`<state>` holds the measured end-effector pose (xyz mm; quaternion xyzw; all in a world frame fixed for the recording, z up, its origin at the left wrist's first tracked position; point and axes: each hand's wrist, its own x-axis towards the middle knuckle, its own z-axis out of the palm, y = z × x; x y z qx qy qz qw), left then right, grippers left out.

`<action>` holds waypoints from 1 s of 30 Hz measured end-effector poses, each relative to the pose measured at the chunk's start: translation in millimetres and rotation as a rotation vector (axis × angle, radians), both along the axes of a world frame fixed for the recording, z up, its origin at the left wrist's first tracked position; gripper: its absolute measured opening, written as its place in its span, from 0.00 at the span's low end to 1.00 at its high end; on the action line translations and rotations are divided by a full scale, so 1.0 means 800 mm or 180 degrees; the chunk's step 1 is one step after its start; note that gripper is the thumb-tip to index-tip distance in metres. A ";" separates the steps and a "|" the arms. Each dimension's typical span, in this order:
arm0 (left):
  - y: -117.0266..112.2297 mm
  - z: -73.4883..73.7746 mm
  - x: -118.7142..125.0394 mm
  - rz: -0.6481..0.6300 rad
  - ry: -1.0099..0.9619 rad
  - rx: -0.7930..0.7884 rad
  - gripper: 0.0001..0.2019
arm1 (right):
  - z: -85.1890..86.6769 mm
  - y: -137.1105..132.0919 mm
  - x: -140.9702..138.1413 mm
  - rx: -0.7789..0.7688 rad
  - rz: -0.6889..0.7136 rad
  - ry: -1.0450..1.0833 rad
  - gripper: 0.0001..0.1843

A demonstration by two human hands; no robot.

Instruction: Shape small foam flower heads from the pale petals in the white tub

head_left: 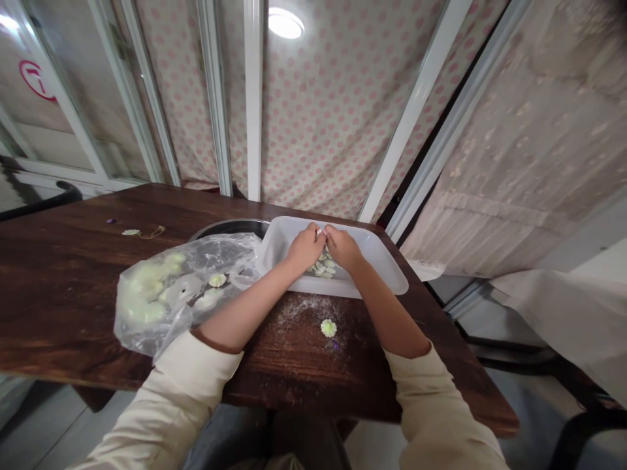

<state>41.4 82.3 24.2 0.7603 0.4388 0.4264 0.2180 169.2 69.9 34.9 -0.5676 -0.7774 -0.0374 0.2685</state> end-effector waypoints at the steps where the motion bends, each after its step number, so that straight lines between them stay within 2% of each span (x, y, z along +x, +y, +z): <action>1: 0.000 0.000 0.000 0.0012 0.0002 -0.0002 0.10 | -0.001 0.000 0.000 0.0001 0.0013 0.0003 0.14; 21: -0.001 0.000 0.000 0.0095 0.0081 -0.0071 0.10 | -0.002 0.001 0.001 -0.0029 0.0064 -0.0036 0.12; 30: -0.001 0.000 0.000 -0.0025 -0.0027 -0.0146 0.10 | -0.003 0.001 0.001 -0.0047 0.0001 -0.0061 0.14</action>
